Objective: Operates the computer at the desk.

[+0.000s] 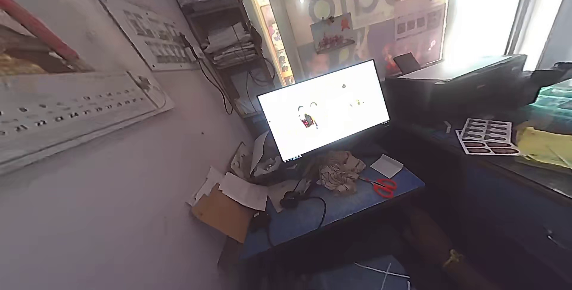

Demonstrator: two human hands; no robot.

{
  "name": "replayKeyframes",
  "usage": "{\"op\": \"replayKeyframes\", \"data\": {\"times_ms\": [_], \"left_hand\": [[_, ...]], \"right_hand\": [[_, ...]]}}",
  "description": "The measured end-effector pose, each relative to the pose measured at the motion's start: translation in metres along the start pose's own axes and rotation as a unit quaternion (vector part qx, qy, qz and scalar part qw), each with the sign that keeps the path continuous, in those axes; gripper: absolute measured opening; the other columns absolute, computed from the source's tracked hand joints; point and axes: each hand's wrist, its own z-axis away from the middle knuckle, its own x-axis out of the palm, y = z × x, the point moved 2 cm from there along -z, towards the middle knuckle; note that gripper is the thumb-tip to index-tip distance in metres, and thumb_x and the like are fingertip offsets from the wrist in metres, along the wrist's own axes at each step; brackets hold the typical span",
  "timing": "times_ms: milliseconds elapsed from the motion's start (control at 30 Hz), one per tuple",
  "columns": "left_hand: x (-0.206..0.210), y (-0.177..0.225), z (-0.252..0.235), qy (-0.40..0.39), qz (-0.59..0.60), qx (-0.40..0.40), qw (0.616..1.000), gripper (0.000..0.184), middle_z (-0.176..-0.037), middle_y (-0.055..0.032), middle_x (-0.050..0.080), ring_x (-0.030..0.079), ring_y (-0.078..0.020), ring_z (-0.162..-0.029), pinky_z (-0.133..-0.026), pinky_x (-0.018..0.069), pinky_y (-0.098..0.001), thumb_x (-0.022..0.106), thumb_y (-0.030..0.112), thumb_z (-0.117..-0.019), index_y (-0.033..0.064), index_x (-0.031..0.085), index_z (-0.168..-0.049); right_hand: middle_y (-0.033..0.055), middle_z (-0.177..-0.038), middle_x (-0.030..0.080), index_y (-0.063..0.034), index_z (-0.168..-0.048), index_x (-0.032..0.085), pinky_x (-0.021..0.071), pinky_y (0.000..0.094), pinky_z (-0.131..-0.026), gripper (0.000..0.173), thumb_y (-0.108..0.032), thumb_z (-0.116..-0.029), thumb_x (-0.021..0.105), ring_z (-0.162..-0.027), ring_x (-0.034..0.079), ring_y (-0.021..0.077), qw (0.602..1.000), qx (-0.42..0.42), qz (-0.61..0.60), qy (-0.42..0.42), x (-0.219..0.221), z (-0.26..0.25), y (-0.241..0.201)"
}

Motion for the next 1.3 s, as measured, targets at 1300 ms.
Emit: {"op": "replayKeyframes", "data": {"times_ms": [1300], "left_hand": [[-0.003,-0.005,-0.01,0.069,0.064,0.023,0.995,0.043,-0.163,-0.0154,0.037,0.038,-0.0417,-0.148,-0.111,0.0432,-0.0614,0.057,0.046,-0.0996,0.0303,0.065,-0.139]], "right_hand": [[0.0223,-0.14,0.061,-0.0019,-0.139,0.06,0.045,0.0543,-0.112,0.053,-0.035,-0.0984,0.053,-0.133,0.056,0.038,0.995,-0.046,0.039,0.082,-0.008,0.001,-0.023]]}}
